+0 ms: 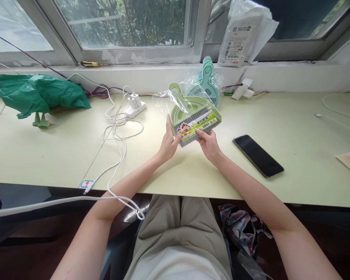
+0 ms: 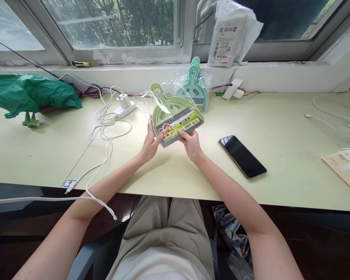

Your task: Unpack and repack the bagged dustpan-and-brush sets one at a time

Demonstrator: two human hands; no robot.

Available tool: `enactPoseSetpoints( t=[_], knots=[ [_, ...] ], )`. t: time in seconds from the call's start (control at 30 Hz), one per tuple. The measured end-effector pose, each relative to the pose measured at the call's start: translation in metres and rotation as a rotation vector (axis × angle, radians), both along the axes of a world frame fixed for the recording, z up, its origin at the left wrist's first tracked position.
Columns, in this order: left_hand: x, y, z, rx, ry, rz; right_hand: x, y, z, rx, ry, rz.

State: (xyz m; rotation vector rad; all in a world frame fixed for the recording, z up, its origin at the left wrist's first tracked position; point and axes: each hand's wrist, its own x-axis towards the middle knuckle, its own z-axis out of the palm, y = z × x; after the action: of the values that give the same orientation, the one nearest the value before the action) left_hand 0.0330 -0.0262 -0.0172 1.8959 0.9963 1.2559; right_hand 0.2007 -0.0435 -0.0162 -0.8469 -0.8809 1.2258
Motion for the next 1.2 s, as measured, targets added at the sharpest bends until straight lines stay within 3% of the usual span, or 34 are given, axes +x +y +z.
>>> enactPoseSetpoints(
  t=[0.97,1.07,1.2],
  knots=[
    [-0.0005,0.0008,-0.001,0.035,0.025,0.005,0.0015,0.0016,-0.0019,0.005,-0.014,0.025],
    [0.0018,0.0001,-0.0009,-0.014,-0.05,-0.046,0.002,0.0022,-0.002,0.007,0.004,0.018],
    [0.0068,-0.0015,0.0021,-0.255,-0.259,-0.11,0.0022,0.0027,-0.0027,0.005,-0.002,-0.003]
  ],
)
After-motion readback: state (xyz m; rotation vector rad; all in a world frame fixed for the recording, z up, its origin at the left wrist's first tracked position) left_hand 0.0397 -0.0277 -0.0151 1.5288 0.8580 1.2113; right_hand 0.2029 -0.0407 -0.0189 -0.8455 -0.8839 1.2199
